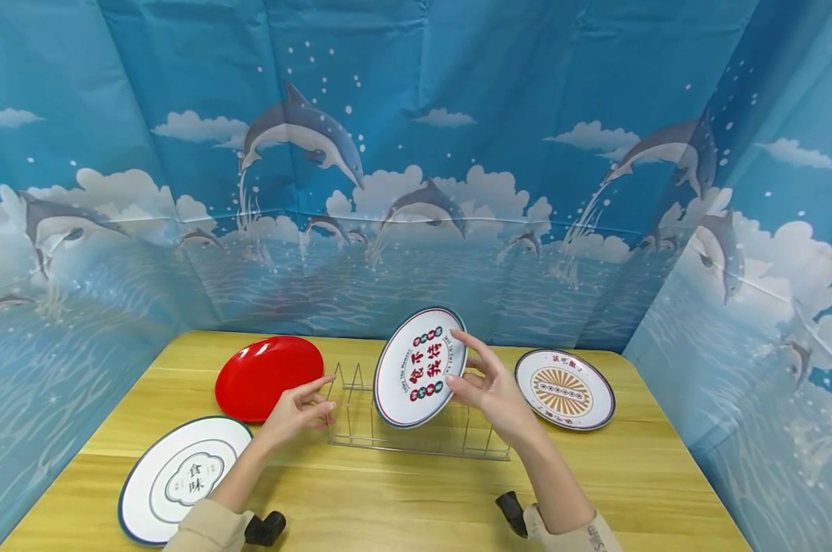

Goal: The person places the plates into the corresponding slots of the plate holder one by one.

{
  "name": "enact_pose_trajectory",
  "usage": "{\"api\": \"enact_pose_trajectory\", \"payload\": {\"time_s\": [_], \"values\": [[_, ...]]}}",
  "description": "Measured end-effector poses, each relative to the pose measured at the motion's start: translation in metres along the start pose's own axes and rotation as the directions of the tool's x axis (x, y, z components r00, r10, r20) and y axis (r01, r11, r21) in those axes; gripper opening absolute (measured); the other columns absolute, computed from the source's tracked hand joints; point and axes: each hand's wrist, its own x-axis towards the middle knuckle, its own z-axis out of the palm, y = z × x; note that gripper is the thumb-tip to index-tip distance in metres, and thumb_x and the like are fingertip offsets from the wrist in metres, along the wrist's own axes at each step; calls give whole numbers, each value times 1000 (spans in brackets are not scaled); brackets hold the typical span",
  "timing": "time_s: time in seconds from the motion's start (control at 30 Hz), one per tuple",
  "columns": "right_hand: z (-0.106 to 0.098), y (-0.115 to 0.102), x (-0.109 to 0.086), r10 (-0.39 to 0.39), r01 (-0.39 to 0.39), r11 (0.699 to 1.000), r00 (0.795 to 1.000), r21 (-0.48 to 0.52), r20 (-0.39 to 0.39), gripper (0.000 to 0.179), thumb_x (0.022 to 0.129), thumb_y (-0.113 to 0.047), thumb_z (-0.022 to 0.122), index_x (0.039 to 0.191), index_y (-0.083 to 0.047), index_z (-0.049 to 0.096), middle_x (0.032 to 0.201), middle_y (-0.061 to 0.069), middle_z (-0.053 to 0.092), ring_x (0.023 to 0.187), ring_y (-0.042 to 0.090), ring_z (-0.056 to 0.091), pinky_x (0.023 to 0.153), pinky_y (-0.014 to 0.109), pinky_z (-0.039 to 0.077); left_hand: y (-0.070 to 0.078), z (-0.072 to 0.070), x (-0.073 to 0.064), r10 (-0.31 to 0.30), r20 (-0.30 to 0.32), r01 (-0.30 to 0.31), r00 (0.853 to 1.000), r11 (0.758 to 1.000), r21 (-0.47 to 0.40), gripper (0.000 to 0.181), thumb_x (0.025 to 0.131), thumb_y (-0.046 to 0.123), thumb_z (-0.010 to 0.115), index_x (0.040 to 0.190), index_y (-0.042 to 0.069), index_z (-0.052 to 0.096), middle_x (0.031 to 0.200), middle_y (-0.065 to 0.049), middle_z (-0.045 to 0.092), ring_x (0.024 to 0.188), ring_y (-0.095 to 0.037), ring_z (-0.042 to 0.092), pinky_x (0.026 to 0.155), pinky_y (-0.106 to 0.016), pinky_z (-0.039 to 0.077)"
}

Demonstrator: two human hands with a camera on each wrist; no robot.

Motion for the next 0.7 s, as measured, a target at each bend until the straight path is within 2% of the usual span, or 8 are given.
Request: {"api": "enact_pose_trajectory", "payload": {"time_s": [0.13,0.3,0.5,0.7], "values": [[18,0,12,13,-13,999,1000,-30,9,63,89,-8,59,143,-16,28,126,28,40,95,21,62,79,36,54,-10,-2,5,-4,-2,4,1000,1000,-12,57,85,6,63,136,-4,38,82,-13,65,81,-51,59,74,-52,52],[38,-1,25,27,-28,995,1000,-96,-12,62,86,-8,62,140,-17,34,125,28,42,96,28,61,78,38,54,-21,-5,10,0,-1,0,1000,1000,7,57,86,9,64,136,-2,38,87,-24,64,79,-43,63,73,-50,53],[58,2,37,41,-46,987,999,-154,-31,59,85,-5,64,137,-14,39,122,28,44,95,32,60,74,37,55,-22,-6,10,19,10,-19,1000,1000,6,55,86,9,63,134,-3,39,91,-37,57,77,-41,64,71,-47,54],[76,11,44,11,-19,976,999,-215,-39,57,83,-5,65,134,-14,42,115,31,47,91,33,61,70,33,56,-23,-7,10,25,16,-25,1000,1000,2,54,86,8,63,133,-4,39,91,-40,55,76,-39,65,70,-46,55]]}}
